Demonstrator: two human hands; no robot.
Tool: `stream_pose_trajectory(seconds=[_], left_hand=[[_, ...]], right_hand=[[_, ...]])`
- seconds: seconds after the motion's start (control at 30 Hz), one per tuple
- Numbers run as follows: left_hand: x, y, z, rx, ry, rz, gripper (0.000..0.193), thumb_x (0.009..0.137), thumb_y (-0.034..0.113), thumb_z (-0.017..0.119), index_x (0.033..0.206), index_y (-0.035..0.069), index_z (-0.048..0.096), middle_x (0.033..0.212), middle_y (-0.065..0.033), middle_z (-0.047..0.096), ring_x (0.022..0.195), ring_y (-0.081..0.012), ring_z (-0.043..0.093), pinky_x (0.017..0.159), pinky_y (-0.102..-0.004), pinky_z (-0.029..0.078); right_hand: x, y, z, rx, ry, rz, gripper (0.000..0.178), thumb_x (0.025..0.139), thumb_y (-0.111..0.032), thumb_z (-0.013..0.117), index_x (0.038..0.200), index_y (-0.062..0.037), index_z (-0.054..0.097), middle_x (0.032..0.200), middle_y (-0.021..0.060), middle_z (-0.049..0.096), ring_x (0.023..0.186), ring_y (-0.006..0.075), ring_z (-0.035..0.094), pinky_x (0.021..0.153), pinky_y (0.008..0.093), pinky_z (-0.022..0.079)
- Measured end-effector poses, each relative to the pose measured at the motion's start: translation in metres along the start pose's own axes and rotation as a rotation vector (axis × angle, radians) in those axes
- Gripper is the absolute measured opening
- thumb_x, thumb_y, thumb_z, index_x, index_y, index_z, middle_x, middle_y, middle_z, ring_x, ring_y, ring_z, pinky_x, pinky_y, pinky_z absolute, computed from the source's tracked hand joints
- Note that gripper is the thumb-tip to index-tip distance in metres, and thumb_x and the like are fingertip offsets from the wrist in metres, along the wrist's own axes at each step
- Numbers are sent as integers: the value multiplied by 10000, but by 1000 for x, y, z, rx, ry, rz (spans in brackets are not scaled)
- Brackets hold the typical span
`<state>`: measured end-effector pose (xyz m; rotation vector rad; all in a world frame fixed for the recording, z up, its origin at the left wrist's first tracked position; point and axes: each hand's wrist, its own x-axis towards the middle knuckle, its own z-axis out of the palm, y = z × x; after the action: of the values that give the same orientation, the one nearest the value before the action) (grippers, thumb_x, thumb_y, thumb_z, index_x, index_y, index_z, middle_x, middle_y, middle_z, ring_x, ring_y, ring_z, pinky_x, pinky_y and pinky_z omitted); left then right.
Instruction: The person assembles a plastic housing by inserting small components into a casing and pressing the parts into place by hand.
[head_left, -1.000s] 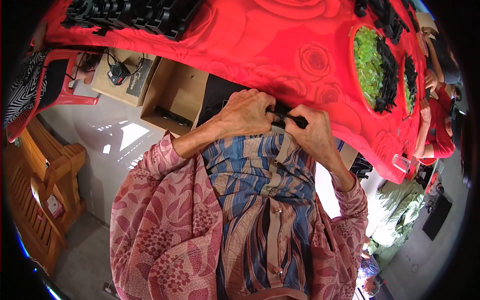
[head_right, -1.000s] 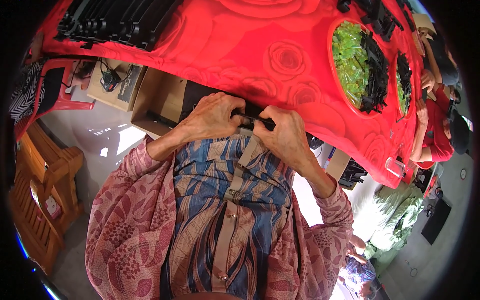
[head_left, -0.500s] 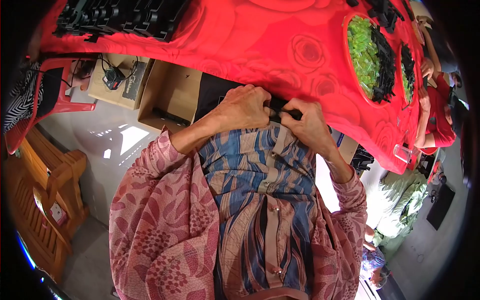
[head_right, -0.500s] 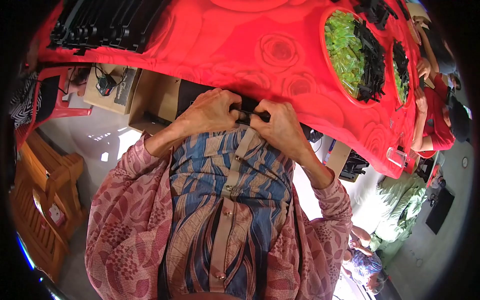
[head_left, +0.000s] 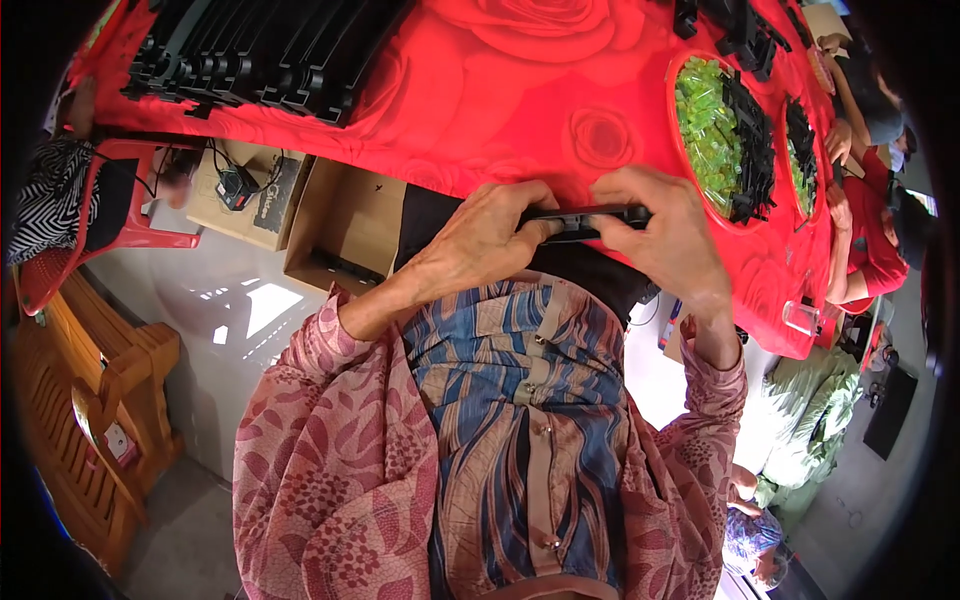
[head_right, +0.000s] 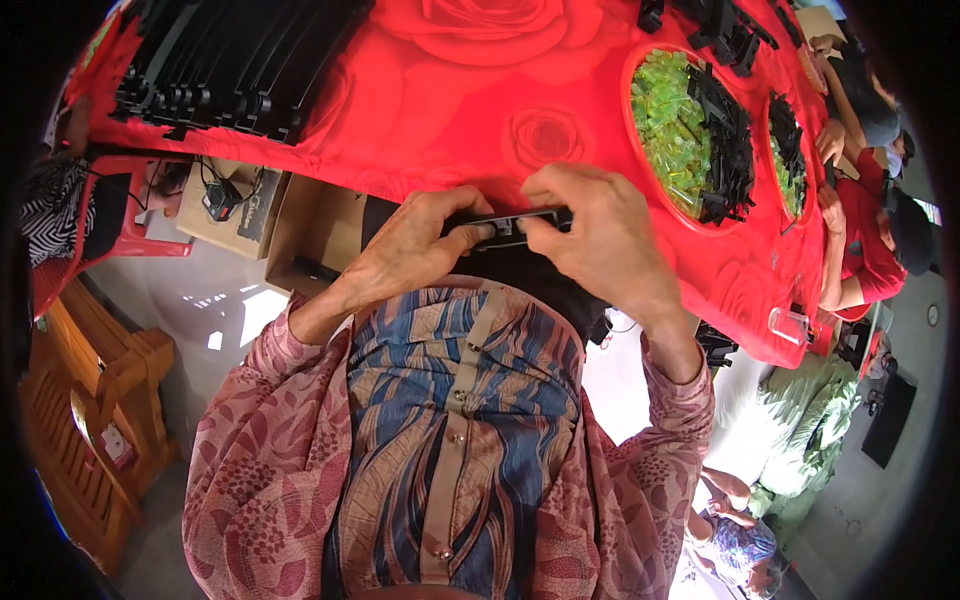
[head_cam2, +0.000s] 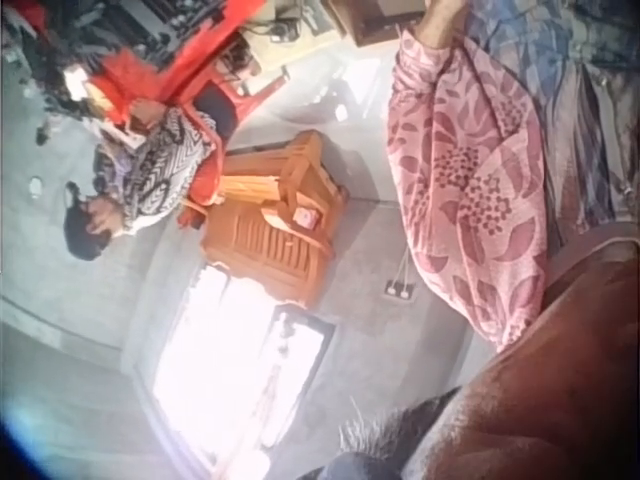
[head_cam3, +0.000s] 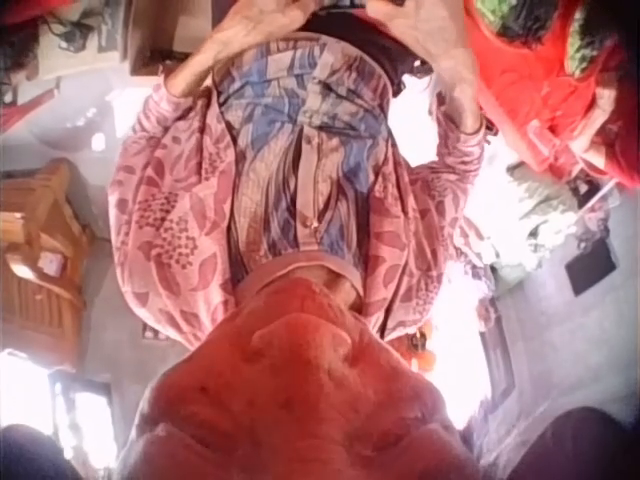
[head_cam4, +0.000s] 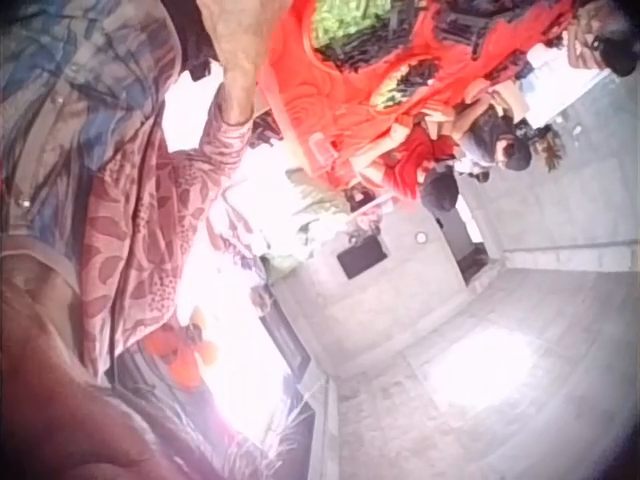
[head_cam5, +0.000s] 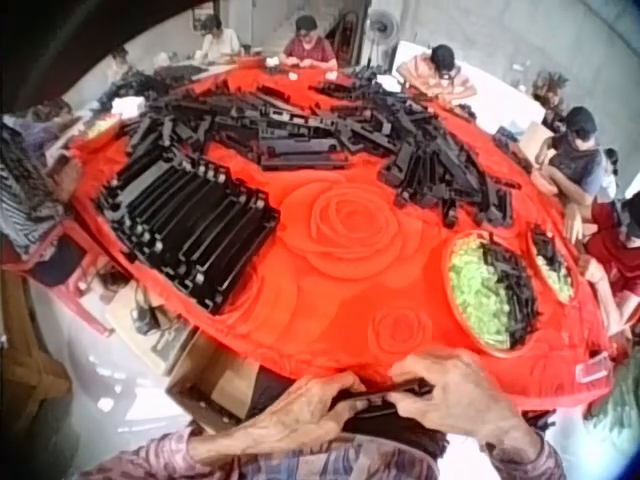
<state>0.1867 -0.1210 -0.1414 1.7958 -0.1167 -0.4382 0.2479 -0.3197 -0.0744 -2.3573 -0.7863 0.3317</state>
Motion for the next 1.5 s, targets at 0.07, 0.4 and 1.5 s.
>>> stream_pose_trajectory(seconds=[0.07, 0.4, 1.5], left_hand=[[2, -4, 6, -222, 53, -4, 163, 932, 100, 562, 999, -44, 600, 734, -96, 621, 695, -145, 597, 664, -305, 476], [23, 4, 21, -559, 369, 107, 172, 972, 126, 543, 984, -39, 588, 811, -74, 657, 738, -112, 613, 676, -262, 495], [22, 18, 35, 103, 626, 605, 418, 828, 31, 666, 1200, -69, 503, 1073, -236, 575, 957, -407, 587, 840, -407, 480]], right_hand=[[6, 2, -11, 114, 55, -24, 390, 746, -71, 755, 1114, -26, 635, 935, 112, 667, 844, 185, 636, 721, 311, 513], [11, -19, 36, 834, 448, 153, 438, 871, -14, 675, 1260, 57, 488, 1111, 118, 622, 972, 162, 619, 848, 282, 514], [28, -24, 57, 870, 796, 173, 189, 948, -79, 461, 1099, 14, 526, 856, 54, 615, 791, 138, 591, 714, 274, 475]])
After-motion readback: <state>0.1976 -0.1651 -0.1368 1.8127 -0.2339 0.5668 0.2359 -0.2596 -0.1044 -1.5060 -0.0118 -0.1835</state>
